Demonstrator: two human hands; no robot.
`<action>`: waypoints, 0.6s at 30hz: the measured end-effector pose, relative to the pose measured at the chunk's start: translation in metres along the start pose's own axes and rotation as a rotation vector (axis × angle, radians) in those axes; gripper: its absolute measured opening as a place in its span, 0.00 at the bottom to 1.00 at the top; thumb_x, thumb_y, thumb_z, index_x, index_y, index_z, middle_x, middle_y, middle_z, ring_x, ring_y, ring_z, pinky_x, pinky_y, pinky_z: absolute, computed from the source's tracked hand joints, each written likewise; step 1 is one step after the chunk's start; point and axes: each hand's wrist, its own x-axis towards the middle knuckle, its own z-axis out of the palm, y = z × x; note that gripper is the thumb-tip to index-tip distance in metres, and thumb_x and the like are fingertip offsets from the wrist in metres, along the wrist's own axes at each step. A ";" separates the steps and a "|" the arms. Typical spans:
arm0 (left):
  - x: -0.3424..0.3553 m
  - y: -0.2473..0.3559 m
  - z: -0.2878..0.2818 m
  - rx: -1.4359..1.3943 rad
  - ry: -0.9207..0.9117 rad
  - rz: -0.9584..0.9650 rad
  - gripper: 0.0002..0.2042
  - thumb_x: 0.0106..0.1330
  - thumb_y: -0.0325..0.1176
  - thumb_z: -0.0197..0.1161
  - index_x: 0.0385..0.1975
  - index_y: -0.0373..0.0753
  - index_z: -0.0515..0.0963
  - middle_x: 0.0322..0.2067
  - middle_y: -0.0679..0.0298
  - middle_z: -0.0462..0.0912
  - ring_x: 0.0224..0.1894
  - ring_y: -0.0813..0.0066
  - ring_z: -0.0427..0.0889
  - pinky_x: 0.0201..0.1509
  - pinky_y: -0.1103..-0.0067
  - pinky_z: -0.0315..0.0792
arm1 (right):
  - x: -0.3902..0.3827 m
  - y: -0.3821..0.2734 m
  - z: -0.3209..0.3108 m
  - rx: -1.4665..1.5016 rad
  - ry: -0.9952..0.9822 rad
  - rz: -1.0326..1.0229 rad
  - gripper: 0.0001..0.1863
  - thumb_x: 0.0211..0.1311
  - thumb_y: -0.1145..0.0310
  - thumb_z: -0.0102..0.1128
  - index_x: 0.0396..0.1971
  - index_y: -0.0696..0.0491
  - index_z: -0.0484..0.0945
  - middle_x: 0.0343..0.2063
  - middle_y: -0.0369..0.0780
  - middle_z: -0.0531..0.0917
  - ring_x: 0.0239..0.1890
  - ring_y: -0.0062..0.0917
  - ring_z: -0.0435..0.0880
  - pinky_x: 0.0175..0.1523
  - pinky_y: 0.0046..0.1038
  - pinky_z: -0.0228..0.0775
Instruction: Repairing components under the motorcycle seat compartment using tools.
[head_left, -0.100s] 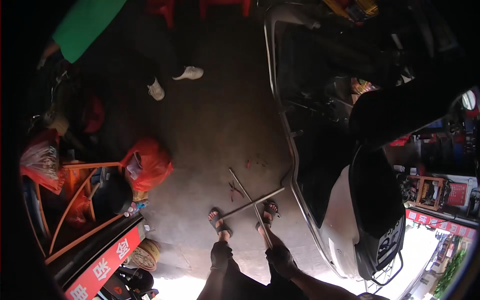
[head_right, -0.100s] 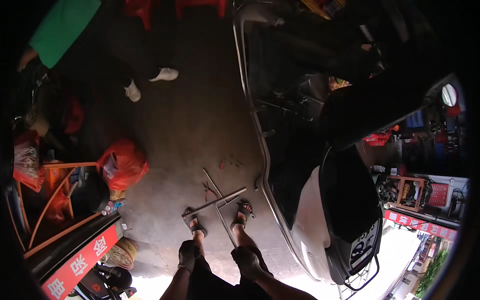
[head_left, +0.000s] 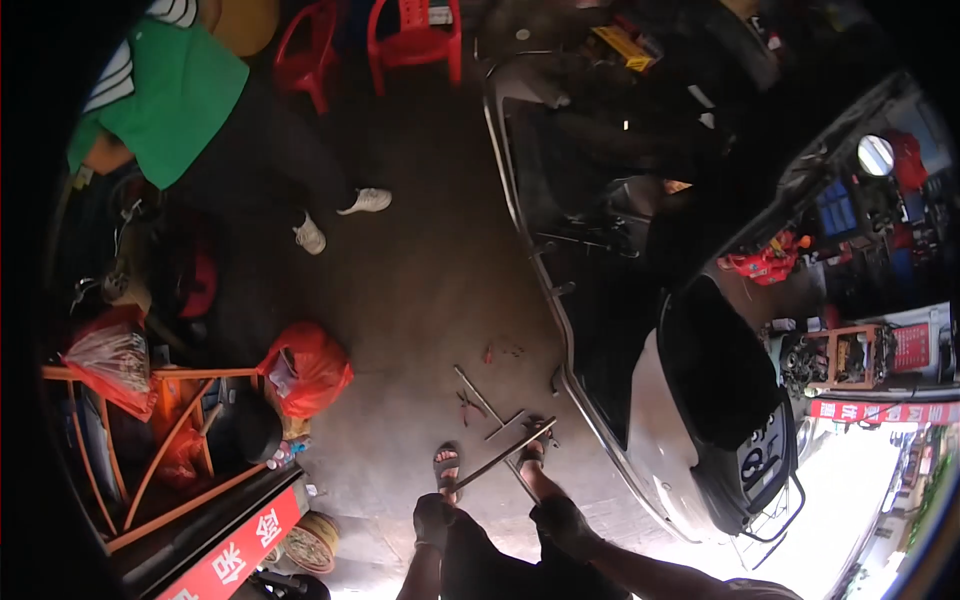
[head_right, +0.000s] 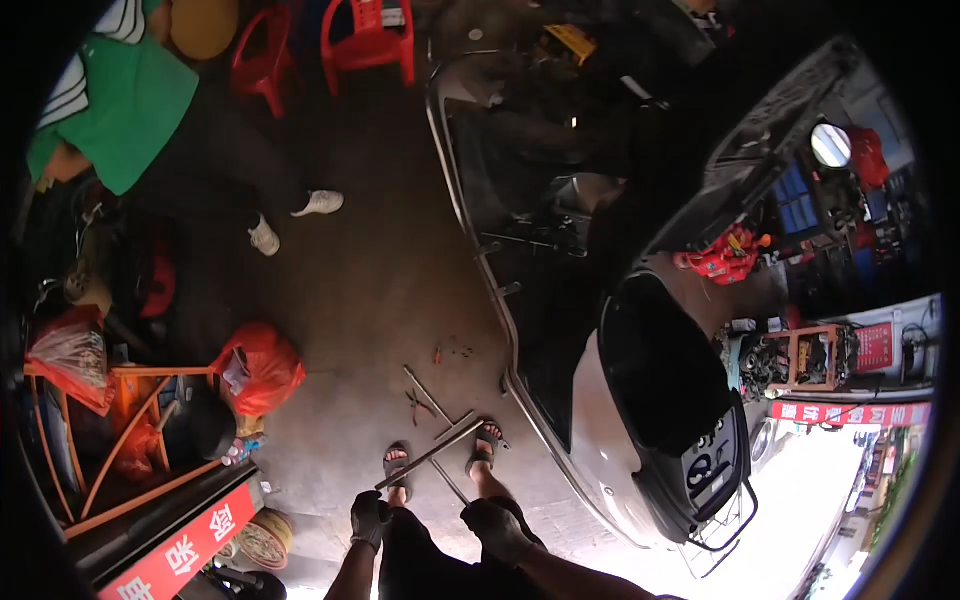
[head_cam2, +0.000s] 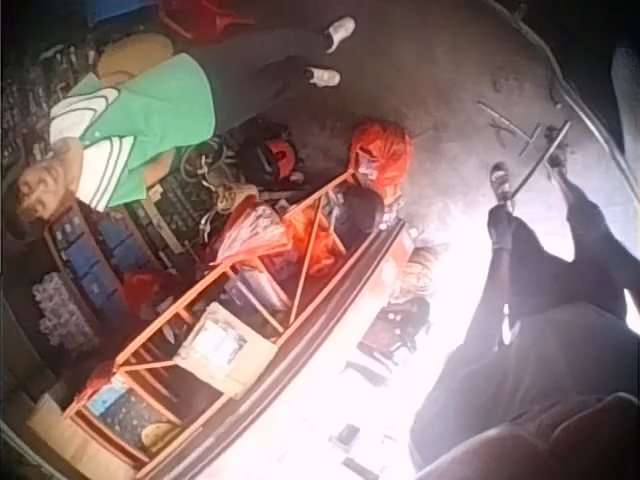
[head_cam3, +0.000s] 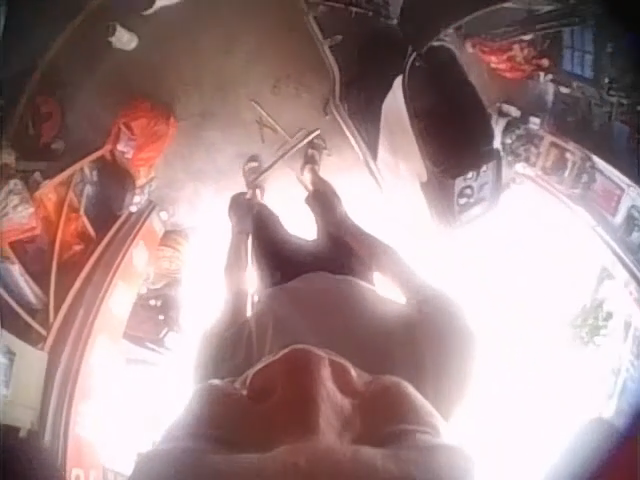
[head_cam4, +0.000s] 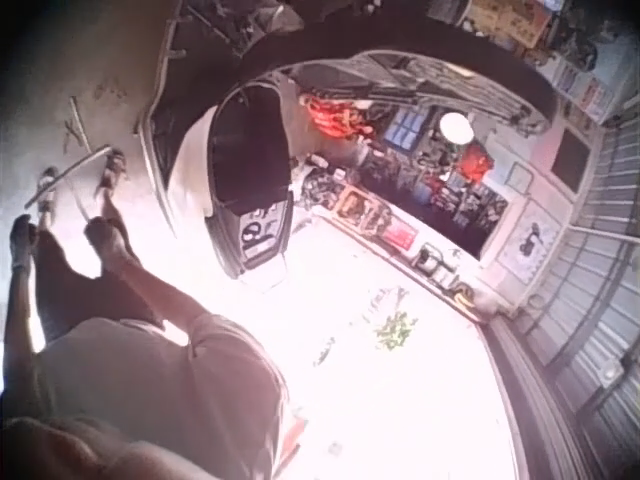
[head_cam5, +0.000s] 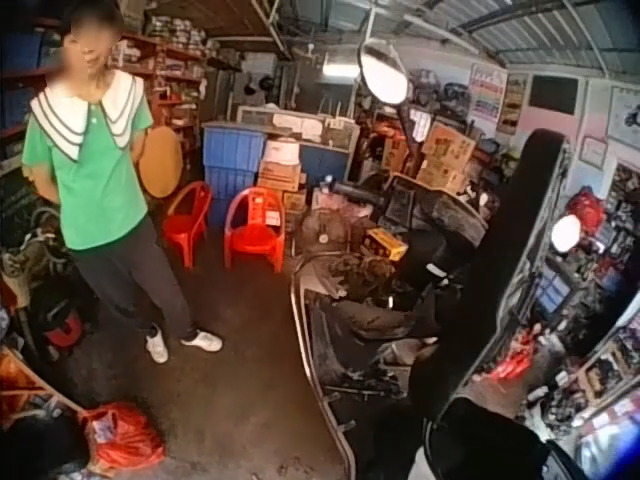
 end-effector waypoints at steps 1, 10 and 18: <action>-0.008 -0.051 -0.001 -0.025 0.116 -0.012 0.11 0.60 0.37 0.61 0.36 0.37 0.76 0.22 0.61 0.79 0.23 0.67 0.80 0.27 0.75 0.74 | -0.014 -0.034 0.005 0.041 -0.074 0.086 0.08 0.65 0.68 0.51 0.37 0.53 0.78 0.23 0.37 0.77 0.27 0.23 0.77 0.33 0.25 0.68; 0.041 -0.046 -0.102 -0.259 -0.325 -0.387 0.10 0.60 0.30 0.54 0.16 0.41 0.72 0.09 0.59 0.70 0.10 0.62 0.72 0.12 0.67 0.64 | -0.136 -0.097 0.010 0.293 0.470 0.140 0.19 0.69 0.54 0.47 0.38 0.55 0.78 0.25 0.36 0.78 0.29 0.21 0.78 0.37 0.26 0.71; 0.094 0.012 -0.127 0.590 -0.584 0.008 0.11 0.65 0.40 0.51 0.41 0.45 0.77 0.35 0.60 0.77 0.33 0.63 0.78 0.33 0.68 0.71 | -0.261 -0.031 0.029 0.755 1.047 -0.055 0.25 0.69 0.48 0.46 0.35 0.57 0.78 0.23 0.34 0.75 0.25 0.19 0.72 0.30 0.23 0.65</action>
